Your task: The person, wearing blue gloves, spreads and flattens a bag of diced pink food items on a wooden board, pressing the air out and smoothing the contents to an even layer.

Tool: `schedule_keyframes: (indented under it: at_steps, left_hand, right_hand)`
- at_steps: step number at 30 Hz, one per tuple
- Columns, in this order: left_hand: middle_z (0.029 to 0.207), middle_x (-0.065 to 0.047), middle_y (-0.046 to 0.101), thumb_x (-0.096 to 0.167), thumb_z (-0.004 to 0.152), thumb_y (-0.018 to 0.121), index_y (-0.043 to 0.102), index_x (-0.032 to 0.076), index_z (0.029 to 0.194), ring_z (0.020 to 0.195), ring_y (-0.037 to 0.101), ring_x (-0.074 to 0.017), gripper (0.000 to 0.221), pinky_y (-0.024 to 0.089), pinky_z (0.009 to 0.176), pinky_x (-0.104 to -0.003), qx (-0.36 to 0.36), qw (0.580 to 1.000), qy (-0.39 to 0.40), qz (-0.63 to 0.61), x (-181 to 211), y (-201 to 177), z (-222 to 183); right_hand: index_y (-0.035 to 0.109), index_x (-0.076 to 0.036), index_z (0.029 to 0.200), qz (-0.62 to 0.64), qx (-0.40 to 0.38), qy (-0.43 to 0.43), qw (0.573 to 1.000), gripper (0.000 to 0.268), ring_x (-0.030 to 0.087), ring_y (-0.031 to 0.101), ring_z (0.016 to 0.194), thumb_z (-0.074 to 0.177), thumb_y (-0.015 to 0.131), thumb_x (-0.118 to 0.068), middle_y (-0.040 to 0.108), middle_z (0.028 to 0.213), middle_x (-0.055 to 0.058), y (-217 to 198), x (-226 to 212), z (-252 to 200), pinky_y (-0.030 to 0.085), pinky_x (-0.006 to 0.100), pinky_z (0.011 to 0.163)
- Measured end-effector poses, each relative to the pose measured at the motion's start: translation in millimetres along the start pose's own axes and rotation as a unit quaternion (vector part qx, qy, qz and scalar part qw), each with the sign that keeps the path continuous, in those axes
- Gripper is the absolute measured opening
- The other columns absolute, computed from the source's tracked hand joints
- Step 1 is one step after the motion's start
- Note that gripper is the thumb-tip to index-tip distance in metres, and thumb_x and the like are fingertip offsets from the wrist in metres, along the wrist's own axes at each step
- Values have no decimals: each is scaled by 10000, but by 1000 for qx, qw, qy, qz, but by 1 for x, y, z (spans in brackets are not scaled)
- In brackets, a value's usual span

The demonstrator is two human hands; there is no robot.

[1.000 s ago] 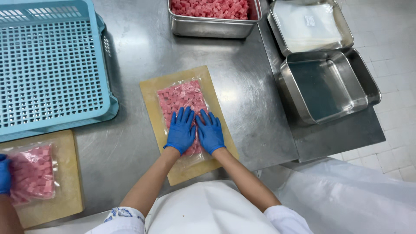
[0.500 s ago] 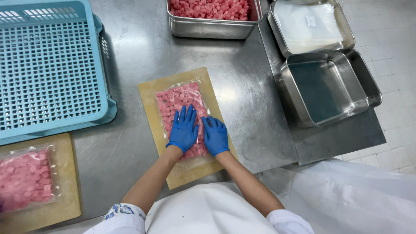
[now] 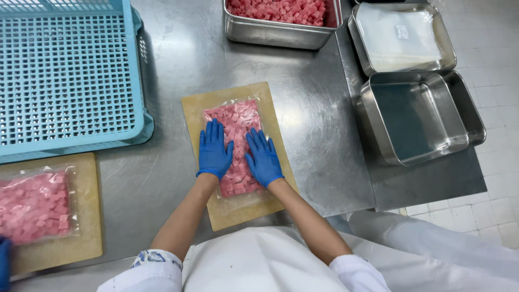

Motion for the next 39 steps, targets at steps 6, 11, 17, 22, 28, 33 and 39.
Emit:
schedule_keyframes:
  at_steps: [6, 11, 17, 22, 28, 33, 39]
  left_hand:
    - [1686, -135, 245, 484, 999, 466, 358, 61, 1572, 1569, 179, -297, 720, 91, 1280, -489, 2, 1000, -3, 15, -8, 4, 8]
    - [1690, -127, 236, 417, 954, 493, 362, 65, 1569, 1573, 159, -304, 720, 85, 1289, -499, 4, 1000, -19, 7, 2, 6, 13]
    - [1691, -135, 229, 381, 940, 491, 348, 68, 1576, 1570, 162, -318, 723, 82, 1290, -488, -4, 1000, -30, -2, 6, 10, 10]
    - [1676, -96, 279, 273, 933, 479, 411, 121, 1552, 1554, 201, -342, 641, 101, 1273, -552, -15, 999, 30, 4, 17, 2, 31]
    - [1677, -24, 281, 327, 950, 431, 413, 191, 1546, 1556, 197, -322, 611, 97, 1267, -573, -37, 993, 108, -27, 50, 20, 58]
    - [1676, -16, 283, 315, 955, 423, 405, 199, 1549, 1549, 207, -326, 606, 113, 1261, -574, -46, 993, 105, -18, 53, 11, 58]
    - [1679, -17, 277, 308, 958, 408, 392, 201, 1560, 1551, 197, -333, 611, 101, 1260, -575, -62, 992, 107, -5, 54, 11, 56]
  right_hand:
    - [360, -159, 1600, -33, -32, -3, 999, 611, 261, 258, 1567, 1058, 415, -435, 308, 1690, 63, 12, -7, 31, 167, 531, 1262]
    - [285, -139, 1628, -27, -2, -11, 1000, 727, 298, 198, 1583, 1023, 473, -496, 239, 1707, 113, 23, -4, 63, 163, 527, 1275]
    - [288, -153, 1630, -16, -30, -23, 999, 671, 275, 221, 1580, 1043, 445, -438, 249, 1708, 86, 34, 14, 64, 165, 493, 1288]
    - [712, -307, 1219, 148, 130, 206, 958, 283, 189, 620, 1200, 937, 691, -305, 594, 1233, -62, 56, 89, 80, 542, 366, 1029]
    - [779, -431, 920, 271, 139, 340, 889, 222, 49, 733, 916, 735, 899, -410, 720, 905, -209, 97, 129, 102, 620, 224, 811]
    - [809, -288, 853, 310, 134, 367, 867, 156, 221, 758, 899, 723, 895, -276, 774, 833, -34, 55, 103, 105, 633, 358, 791]
    - [812, -338, 786, 312, 113, 403, 853, 178, 226, 757, 866, 635, 906, -335, 771, 781, -41, 65, 112, 115, 624, 351, 772]
Point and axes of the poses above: each hand's wrist, its own z-axis towards the middle knuckle, its own y-axis out of the palm, x = y × z, the point moved 2 cm from there along z, towards the middle knuckle
